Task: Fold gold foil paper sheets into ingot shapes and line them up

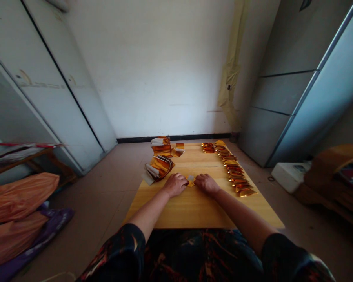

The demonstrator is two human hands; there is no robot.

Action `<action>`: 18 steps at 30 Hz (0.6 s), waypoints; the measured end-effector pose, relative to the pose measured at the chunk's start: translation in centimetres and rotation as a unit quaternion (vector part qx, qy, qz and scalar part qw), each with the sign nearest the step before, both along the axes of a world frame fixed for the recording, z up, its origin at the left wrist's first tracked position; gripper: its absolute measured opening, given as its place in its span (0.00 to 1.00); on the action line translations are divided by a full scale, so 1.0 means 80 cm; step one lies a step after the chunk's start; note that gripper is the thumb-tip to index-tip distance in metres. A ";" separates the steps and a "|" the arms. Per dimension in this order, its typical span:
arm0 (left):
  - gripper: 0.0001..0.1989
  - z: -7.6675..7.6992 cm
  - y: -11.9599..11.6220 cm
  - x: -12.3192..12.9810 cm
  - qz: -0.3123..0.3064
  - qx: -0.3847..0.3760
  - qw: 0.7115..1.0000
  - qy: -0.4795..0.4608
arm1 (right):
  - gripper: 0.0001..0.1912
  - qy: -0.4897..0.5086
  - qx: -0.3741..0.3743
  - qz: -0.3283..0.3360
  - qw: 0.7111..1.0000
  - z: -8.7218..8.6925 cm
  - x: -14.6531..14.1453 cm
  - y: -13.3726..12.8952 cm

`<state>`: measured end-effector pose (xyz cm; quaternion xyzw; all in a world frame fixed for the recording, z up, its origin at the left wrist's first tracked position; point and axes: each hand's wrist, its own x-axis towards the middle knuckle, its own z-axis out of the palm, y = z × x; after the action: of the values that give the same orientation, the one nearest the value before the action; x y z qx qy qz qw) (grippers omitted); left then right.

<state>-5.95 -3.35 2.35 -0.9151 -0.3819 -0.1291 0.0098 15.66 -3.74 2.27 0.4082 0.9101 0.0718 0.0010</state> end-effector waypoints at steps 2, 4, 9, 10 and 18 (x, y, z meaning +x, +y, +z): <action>0.10 -0.001 0.002 0.003 0.005 0.006 1.000 0.006 | 0.12 0.005 0.000 0.003 1.000 -0.002 0.003 0.003; 0.09 -0.004 0.004 0.005 0.011 0.013 1.000 0.011 | 0.12 0.011 -0.001 0.003 1.000 -0.003 0.004 0.005; 0.09 -0.011 0.008 0.008 0.004 0.033 0.999 0.017 | 0.12 0.029 -0.014 -0.010 0.999 -0.003 0.003 0.008; 0.09 -0.012 0.009 0.008 0.001 0.039 0.999 0.018 | 0.12 0.028 -0.015 -0.011 0.999 -0.002 0.003 0.008; 0.12 -0.020 0.013 0.011 0.008 0.070 0.997 0.027 | 0.16 0.039 -0.001 -0.039 0.998 0.004 -0.008 -0.002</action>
<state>-5.04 -2.27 0.72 -0.9124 -0.3787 -0.1302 0.0852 15.02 -3.90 2.60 0.4461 0.8928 0.0543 -0.0313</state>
